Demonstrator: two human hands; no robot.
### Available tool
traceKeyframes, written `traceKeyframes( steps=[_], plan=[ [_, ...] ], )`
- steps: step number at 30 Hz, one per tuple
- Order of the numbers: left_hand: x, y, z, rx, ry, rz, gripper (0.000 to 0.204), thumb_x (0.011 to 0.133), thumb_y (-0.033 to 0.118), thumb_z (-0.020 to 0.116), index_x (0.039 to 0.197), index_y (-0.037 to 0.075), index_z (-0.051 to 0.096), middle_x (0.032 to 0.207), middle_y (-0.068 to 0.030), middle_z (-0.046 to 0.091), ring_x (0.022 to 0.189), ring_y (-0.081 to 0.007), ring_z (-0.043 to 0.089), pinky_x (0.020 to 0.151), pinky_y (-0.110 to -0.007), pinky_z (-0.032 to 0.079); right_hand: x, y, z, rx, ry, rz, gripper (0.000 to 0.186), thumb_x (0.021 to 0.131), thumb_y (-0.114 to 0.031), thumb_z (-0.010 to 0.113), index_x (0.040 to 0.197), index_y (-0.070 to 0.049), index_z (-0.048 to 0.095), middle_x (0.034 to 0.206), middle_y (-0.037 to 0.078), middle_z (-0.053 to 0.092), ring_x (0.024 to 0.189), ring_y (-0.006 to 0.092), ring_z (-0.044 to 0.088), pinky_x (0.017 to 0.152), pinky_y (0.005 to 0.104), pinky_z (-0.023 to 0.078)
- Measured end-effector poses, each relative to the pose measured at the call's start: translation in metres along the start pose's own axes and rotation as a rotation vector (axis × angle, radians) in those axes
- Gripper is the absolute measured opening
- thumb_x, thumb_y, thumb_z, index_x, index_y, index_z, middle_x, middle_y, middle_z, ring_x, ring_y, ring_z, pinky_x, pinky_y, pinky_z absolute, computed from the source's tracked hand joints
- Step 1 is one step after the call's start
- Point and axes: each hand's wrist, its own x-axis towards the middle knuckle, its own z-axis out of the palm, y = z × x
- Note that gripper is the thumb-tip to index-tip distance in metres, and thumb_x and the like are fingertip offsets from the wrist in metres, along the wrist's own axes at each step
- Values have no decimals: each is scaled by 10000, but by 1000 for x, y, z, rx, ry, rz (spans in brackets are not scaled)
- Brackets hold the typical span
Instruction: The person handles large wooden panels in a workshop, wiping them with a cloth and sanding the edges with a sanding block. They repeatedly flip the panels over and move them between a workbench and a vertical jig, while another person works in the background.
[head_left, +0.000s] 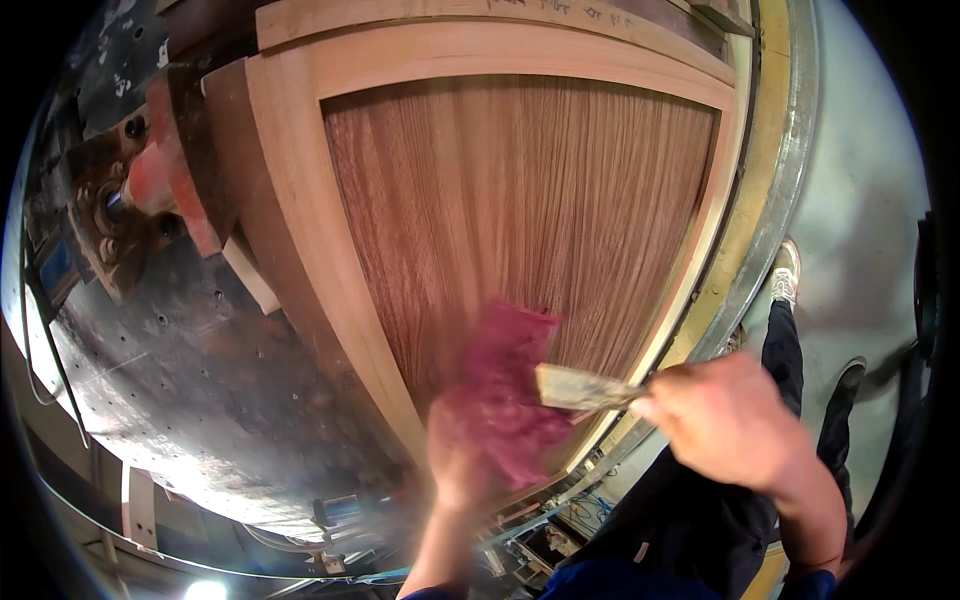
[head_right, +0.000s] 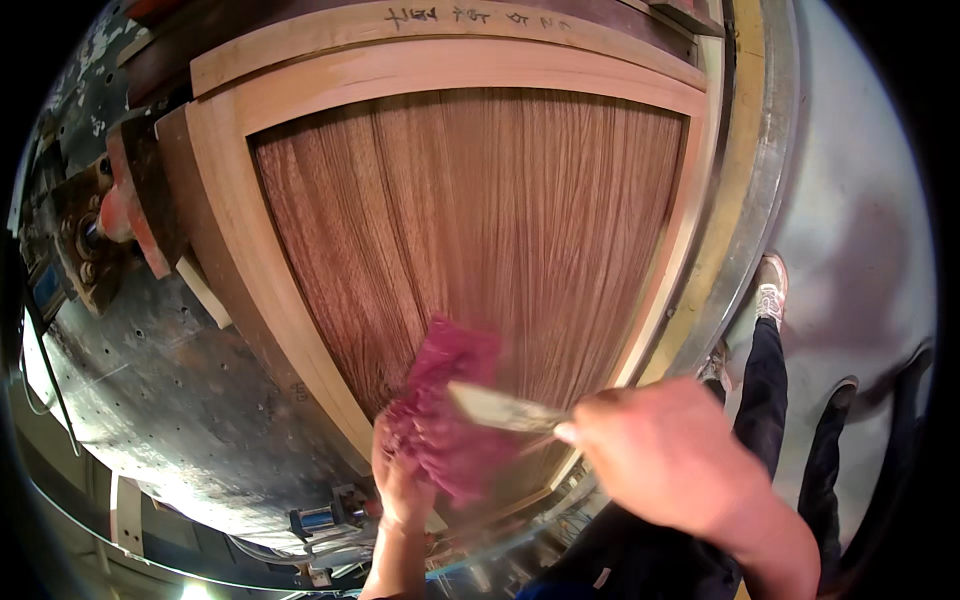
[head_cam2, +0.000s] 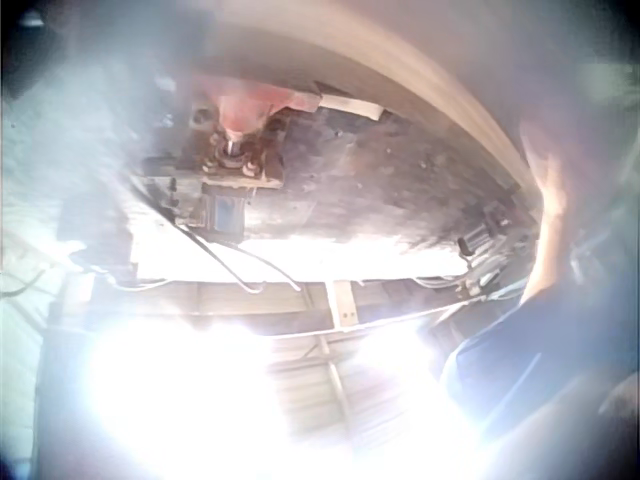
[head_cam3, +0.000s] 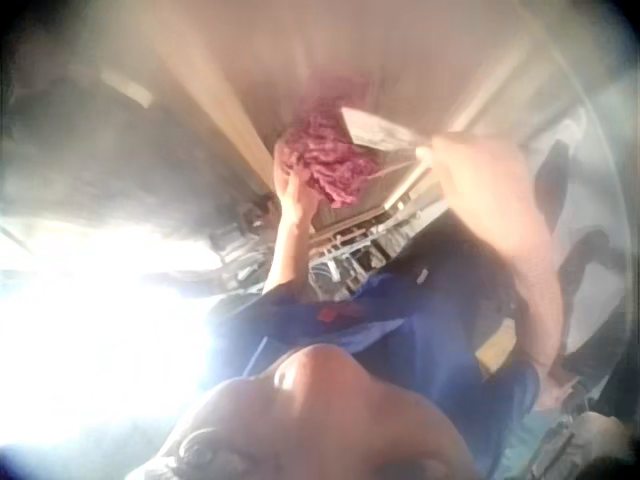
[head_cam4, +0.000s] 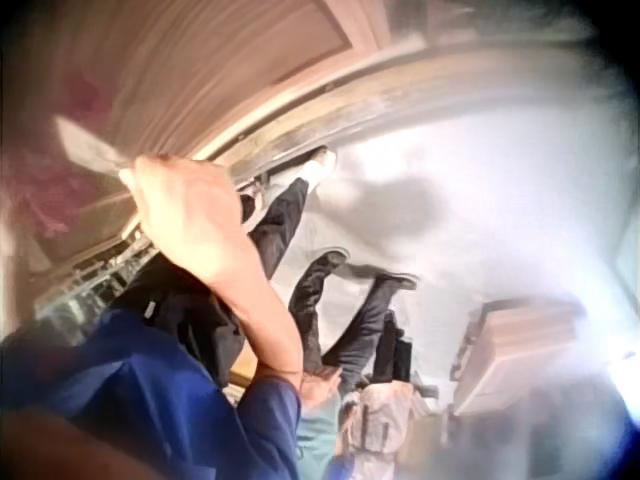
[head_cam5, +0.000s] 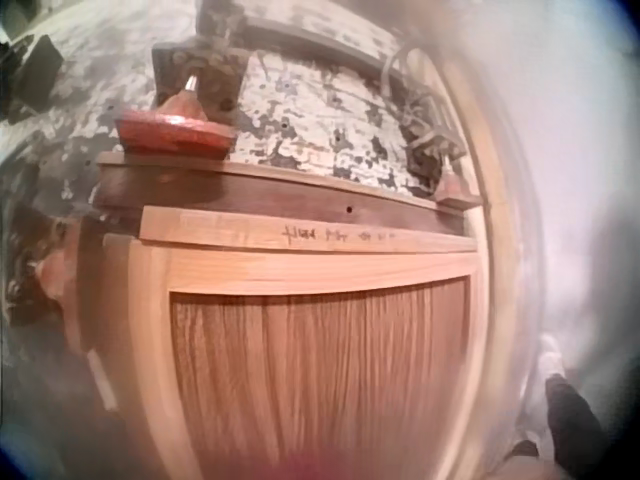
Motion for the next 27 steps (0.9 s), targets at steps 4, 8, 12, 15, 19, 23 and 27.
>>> traceKeyframes(
  steps=[4, 8, 12, 15, 19, 23, 27],
  plan=[
    [-1, -13, 33, 48, 70, 81, 713, 971, 338, 691, 1492, 5, 335, 1304, -150, 564, 1030, -276, 678, 803, -361, 586, 7, -5, 53, 155, -120, -154, 129, 933, -178, 616, 914, -50, 624, 722, 148, 653, 679, 370, 677, 594, 479, 539],
    [-5, -2, 24, -108, -18, -169, 683, 951, 240, 682, 1497, 18, 336, 1314, -146, 571, 1134, -269, 637, 856, -371, 575, 6, 11, 20, 221, -207, -109, 234, 992, -217, 601, 854, -31, 577, 727, 161, 638, 682, 403, 649, 590, 515, 501],
    [-6, -22, 24, -170, -13, -232, 720, 909, 167, 691, 1515, 31, 327, 1346, -148, 573, 1162, -251, 624, 911, -366, 555, 13, 7, -12, 216, 286, -64, 130, 941, -59, 653, 1062, -17, 670, 748, 160, 540, 662, 400, 580, 575, 462, 458],
    [-11, -23, 31, -179, -27, -277, 734, 912, 164, 696, 1527, 35, 317, 1329, -146, 584, 1160, -249, 626, 923, -374, 549, 39, -13, -49, -224, 422, -203, 672, 814, 13, 658, 1454, -172, 576, 936, 128, 522, 727, 305, 619, 593, 407, 510],
    [-20, -14, 41, -266, -111, -317, 739, 924, 150, 697, 1541, 49, 301, 1278, -160, 609, 1103, -271, 656, 954, -397, 539, 93, -70, -70, -429, 546, -422, 624, 833, -44, 643, 1432, -210, 589, 1005, 112, 542, 768, 251, 639, 652, 384, 573],
    [-36, -4, 54, -358, -124, -294, 724, 943, 126, 682, 1545, 63, 286, 1240, -175, 624, 1038, -286, 686, 944, -426, 548, 141, -87, -83, -463, 661, -445, 597, 867, -86, 617, 1444, -225, 557, 1073, 140, 572, 807, 270, 671, 694, 399, 605],
    [-47, -7, 48, -394, -151, -230, 606, 960, 88, 642, 1486, 60, 342, 1247, -213, 639, 1132, -345, 668, 932, -493, 576, 122, -59, -82, -629, 525, -89, 612, 883, -67, 587, 1474, -214, 520, 1102, 161, 594, 873, 298, 703, 703, 417, 608]
  ],
)
